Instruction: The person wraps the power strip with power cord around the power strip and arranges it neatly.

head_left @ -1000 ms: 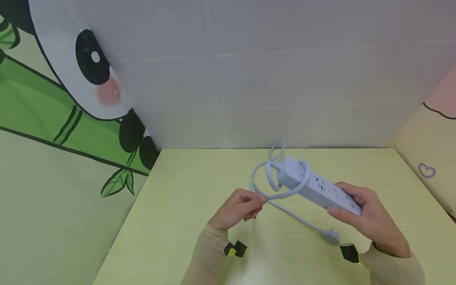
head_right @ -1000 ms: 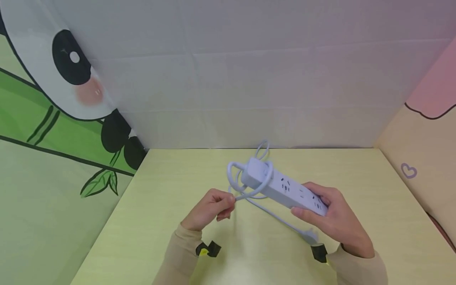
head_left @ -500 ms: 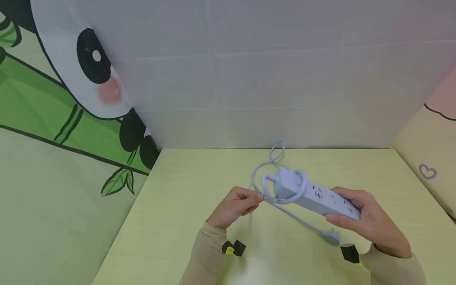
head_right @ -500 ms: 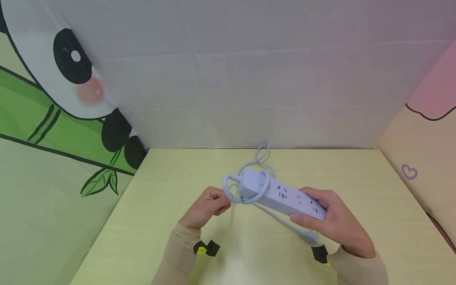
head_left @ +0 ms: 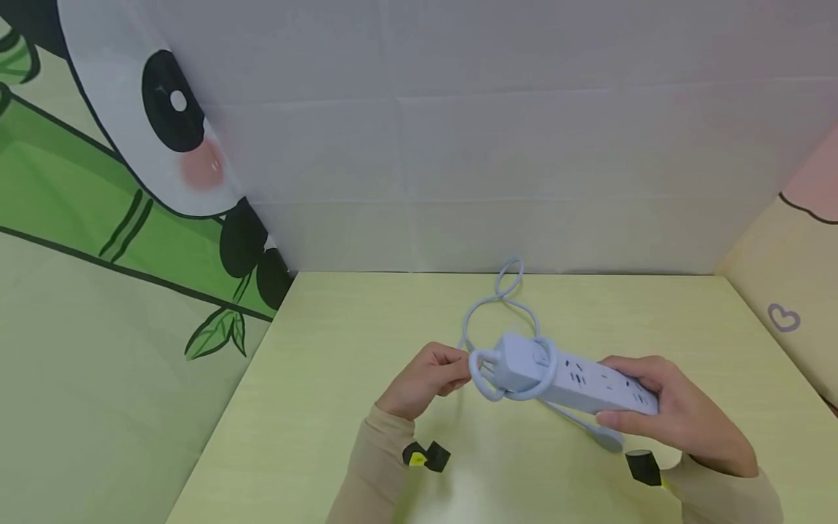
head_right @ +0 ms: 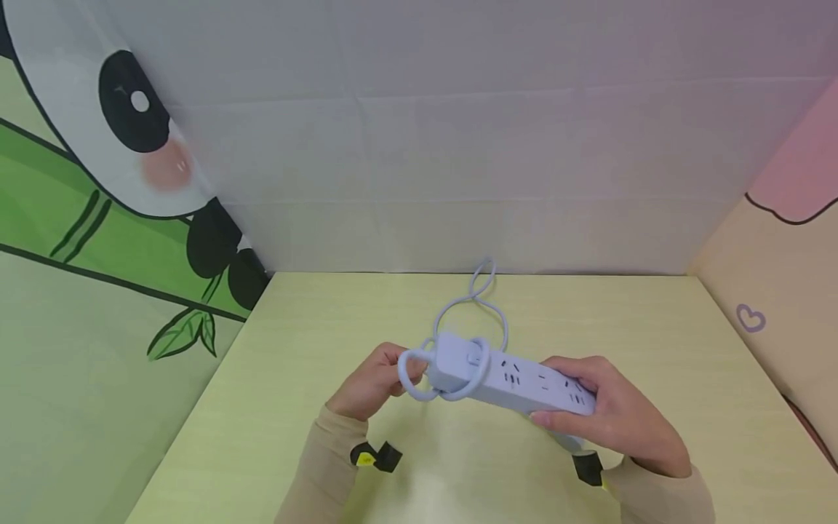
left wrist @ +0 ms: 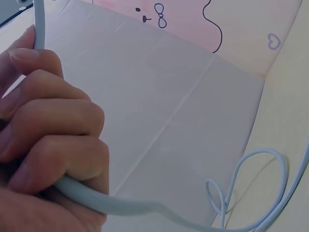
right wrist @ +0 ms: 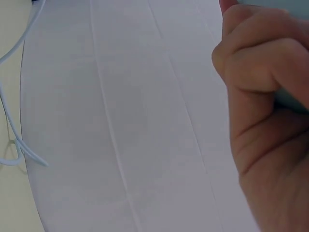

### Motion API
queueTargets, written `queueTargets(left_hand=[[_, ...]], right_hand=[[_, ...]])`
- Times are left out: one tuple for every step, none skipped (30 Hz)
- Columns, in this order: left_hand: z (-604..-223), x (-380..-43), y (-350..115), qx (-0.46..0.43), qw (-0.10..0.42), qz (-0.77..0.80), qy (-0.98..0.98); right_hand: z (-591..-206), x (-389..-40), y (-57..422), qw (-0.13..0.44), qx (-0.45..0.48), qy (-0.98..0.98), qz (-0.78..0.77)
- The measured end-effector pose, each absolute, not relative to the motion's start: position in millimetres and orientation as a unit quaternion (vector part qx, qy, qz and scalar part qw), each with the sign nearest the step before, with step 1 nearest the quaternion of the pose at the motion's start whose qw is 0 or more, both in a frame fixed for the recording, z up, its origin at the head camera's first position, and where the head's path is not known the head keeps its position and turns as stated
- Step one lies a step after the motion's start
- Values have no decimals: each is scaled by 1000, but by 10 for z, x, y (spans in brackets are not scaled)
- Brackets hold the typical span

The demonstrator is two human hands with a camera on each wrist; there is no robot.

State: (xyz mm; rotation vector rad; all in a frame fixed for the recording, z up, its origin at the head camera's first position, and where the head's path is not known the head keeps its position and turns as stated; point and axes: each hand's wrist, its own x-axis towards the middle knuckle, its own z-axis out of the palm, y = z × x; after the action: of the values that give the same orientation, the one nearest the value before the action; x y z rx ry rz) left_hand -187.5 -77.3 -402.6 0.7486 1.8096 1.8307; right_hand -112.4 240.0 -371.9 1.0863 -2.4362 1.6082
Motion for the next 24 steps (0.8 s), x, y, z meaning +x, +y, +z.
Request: queueTargets(left_hand=[[-4024,-1877,-776,267,231,664,659],[-4026,-1882,-780,261,234,667,657],[-4029,-1886,-784,257,238,668,656],[-4032,-1890,-788,252,242,671,655],[-4033,-1894,-792,247,245,672,653],[-4034,-1897,-796,243,249,674,652],[-4035,-1899,-798,239,253,675,651],[-4038,-1903,-799,236,256,676,650],[-4040,-1905,-800,235,259,675,650],[-4041,-1904,-800,234,260,674,651],[-4042,-1903,-799,235,261,671,653],[-4046,-1902,-799,236,262,669,655],[-4050,-1900,-798,237,263,666,657],[-4054,-1901,-797,241,262,663,659],[-4057,-1899,-797,244,262,659,661],[-4058,-1898,-796,248,263,657,662],[-4063,-1899,-795,251,265,654,663],[-4064,-1900,-794,256,267,651,663],[-4065,-1900,-793,261,269,648,663],[-4065,-1900,-791,265,271,645,664],[-4066,-1900,-789,267,274,642,664],[-4068,-1900,-786,269,277,639,665],[-4071,-1900,-784,271,280,635,667],[-4071,-1898,-780,273,282,632,668]], right_hand=[[-3728,-1131,2401,11,358,-777,518],[-3736,-1140,2402,11,368,-773,517],[-3744,-1145,2405,8,373,-772,514],[-3750,-1151,2407,4,379,-771,513],[-3757,-1156,2406,2,387,-767,512],[-3761,-1160,2408,-2,392,-766,510],[-3763,-1162,2408,-4,396,-766,506],[-3764,-1164,2408,-8,400,-765,504],[-3764,-1165,2408,-11,403,-766,501],[-3763,-1165,2408,-14,405,-767,498],[-3762,-1164,2410,-16,406,-769,493],[-3764,-1165,2414,-20,408,-771,489],[-3770,-1170,2418,-25,411,-771,486],[-3776,-1175,2423,-31,414,-771,483],[-3782,-1178,2429,-36,417,-772,479],[-3789,-1182,2436,-43,420,-772,476],[-3796,-1185,2443,-50,424,-771,473],[-3800,-1186,2448,-59,426,-770,472],[-3801,-1183,2452,-67,427,-770,470],[-3799,-1178,2456,-72,426,-771,467],[-3794,-1173,2457,-79,424,-773,465],[-3787,-1167,2457,-87,418,-777,464],[-3779,-1161,2457,-94,415,-778,462],[-3772,-1158,2456,-100,414,-780,460]])
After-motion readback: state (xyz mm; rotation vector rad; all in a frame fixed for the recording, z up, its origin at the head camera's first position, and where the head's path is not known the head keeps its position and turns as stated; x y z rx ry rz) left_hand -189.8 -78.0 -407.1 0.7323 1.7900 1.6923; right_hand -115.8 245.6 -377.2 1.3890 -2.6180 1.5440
